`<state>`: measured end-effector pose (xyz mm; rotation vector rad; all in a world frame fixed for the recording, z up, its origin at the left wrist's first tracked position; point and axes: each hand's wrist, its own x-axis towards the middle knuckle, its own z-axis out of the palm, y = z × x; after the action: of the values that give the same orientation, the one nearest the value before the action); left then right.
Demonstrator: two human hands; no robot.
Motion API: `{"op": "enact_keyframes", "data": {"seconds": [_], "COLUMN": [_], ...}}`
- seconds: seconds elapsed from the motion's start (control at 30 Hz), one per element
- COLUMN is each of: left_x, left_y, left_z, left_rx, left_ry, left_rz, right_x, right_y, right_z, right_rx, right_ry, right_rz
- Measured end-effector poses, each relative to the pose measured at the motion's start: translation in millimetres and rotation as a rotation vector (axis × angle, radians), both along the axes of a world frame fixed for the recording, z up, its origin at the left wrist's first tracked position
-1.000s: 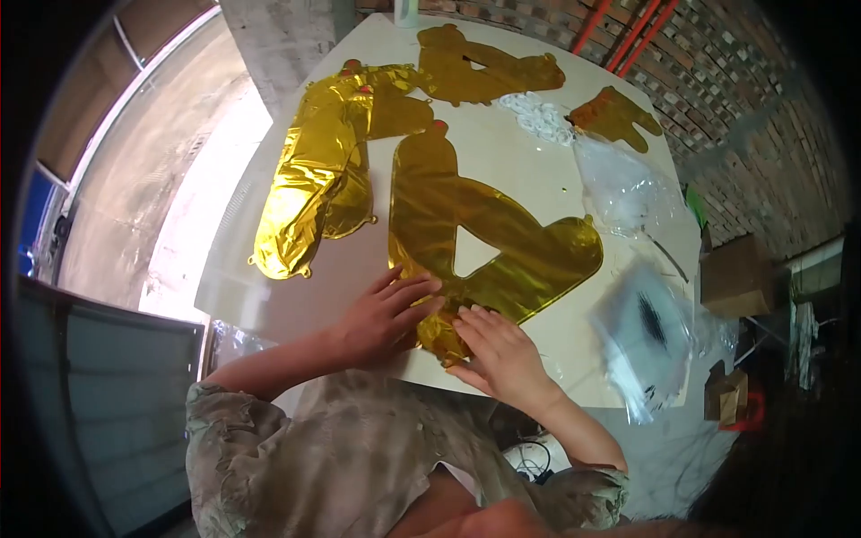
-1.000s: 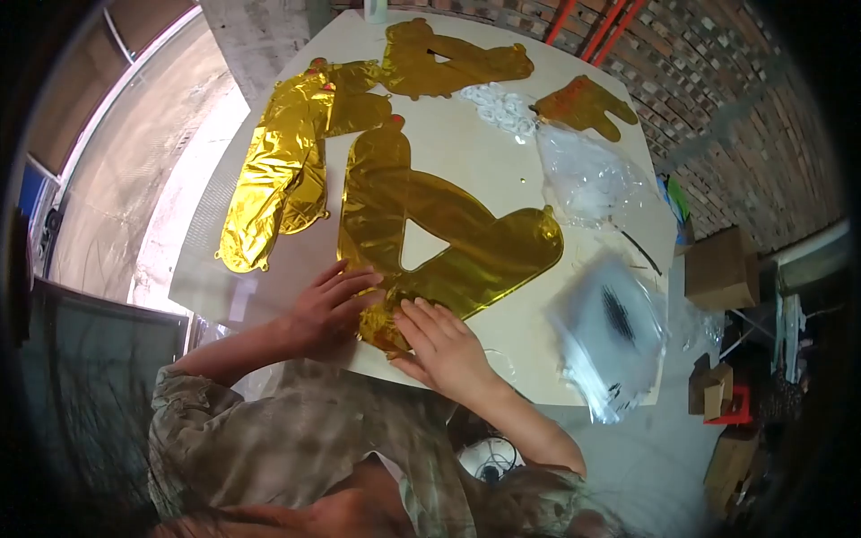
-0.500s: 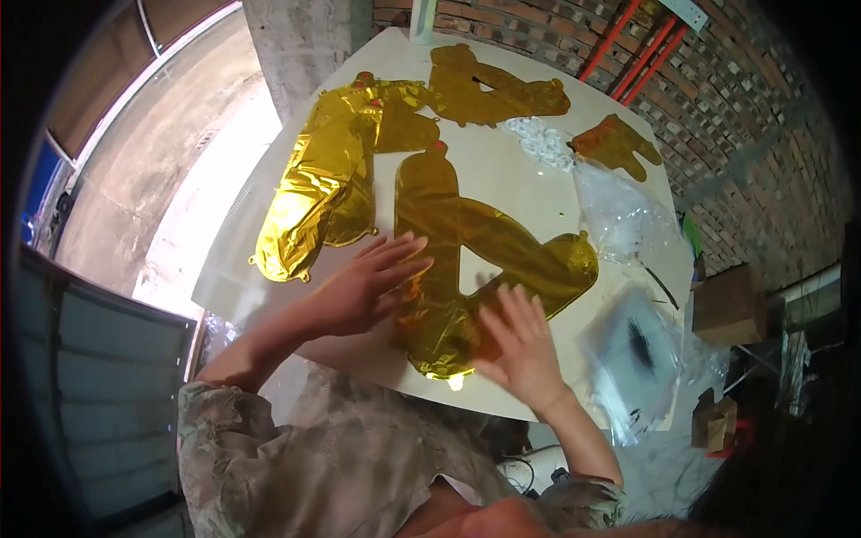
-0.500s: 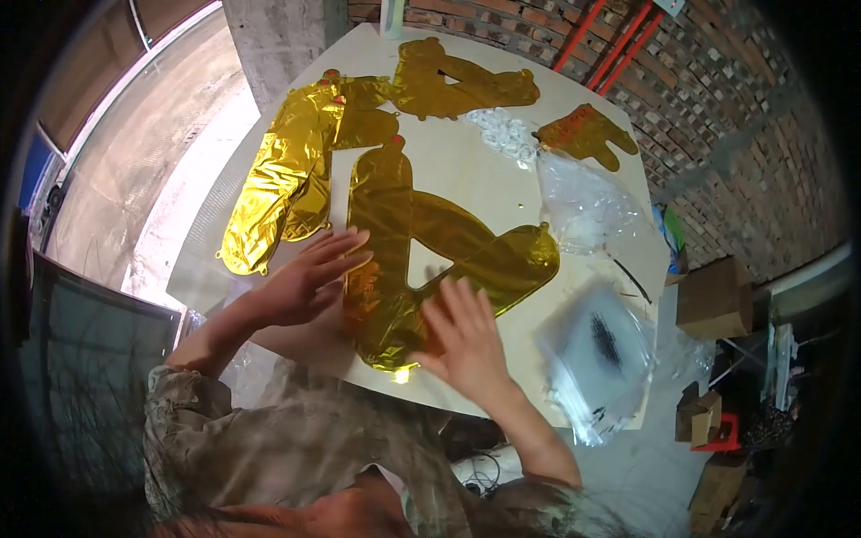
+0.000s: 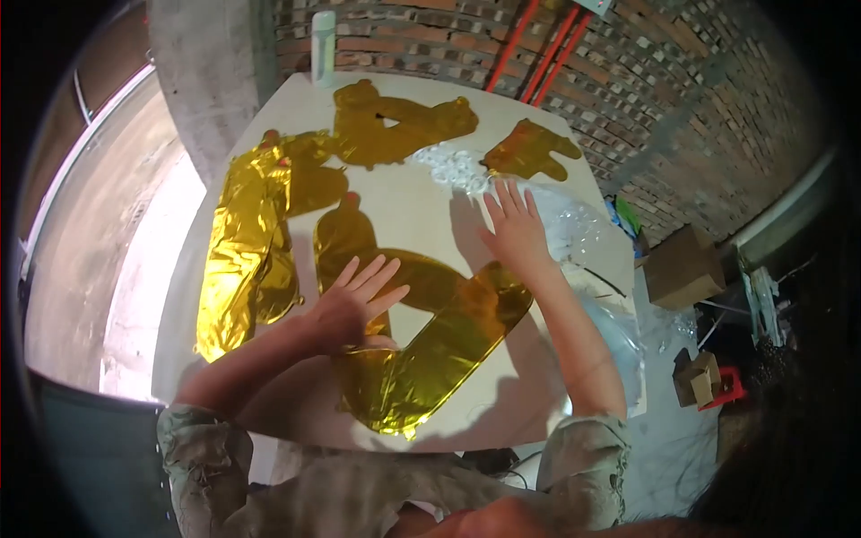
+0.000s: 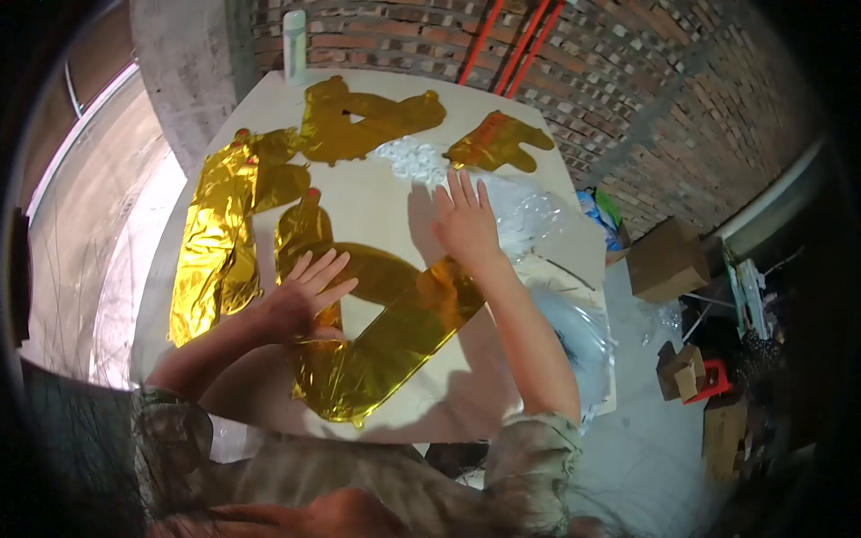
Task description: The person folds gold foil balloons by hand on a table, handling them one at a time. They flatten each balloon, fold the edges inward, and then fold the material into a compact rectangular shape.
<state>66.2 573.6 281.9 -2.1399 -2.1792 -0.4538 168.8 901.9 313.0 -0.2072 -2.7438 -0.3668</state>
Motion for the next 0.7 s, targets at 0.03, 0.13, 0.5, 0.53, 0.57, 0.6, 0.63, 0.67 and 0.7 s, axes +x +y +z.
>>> {"op": "enact_keyframes", "data": {"seconds": [0.03, 0.13, 0.5, 0.53, 0.57, 0.6, 0.63, 0.67, 0.7], "left_x": [-8, -25, -33, -32, -31, -31, -30, -30, -31], "left_y": [6, 16, 16, 15, 15, 14, 14, 14, 14], "left_z": [-6, -13, -18, -17, -16, -15, -13, -14, -16], "left_rx": [0.018, 0.061, -0.015, -0.021, -0.025, -0.018, -0.027, -0.039, -0.029], "left_ry": [-0.011, -0.034, -0.113, -0.115, -0.115, -0.111, -0.111, -0.112, -0.115], "left_rz": [-0.014, -0.042, -0.027, -0.023, -0.015, -0.01, -0.005, -0.001, 0.0], "right_x": [-16, -28, -66, -82, -100, -114, -118, -117, -121], "right_y": [27, 83, 96, 105, 119, 130, 132, 131, 137], "right_z": [-7, -21, 43, 31, 14, 3, -3, -10, -19], "right_rx": [0.075, 0.069, -0.209, -0.203, -0.188, -0.172, -0.165, -0.156, -0.146], "right_ry": [0.028, -0.033, -0.213, -0.215, -0.197, -0.174, -0.164, -0.183, -0.203], "right_rz": [0.007, -0.087, -0.384, -0.384, -0.37, -0.355, -0.351, -0.221, -0.091]}}
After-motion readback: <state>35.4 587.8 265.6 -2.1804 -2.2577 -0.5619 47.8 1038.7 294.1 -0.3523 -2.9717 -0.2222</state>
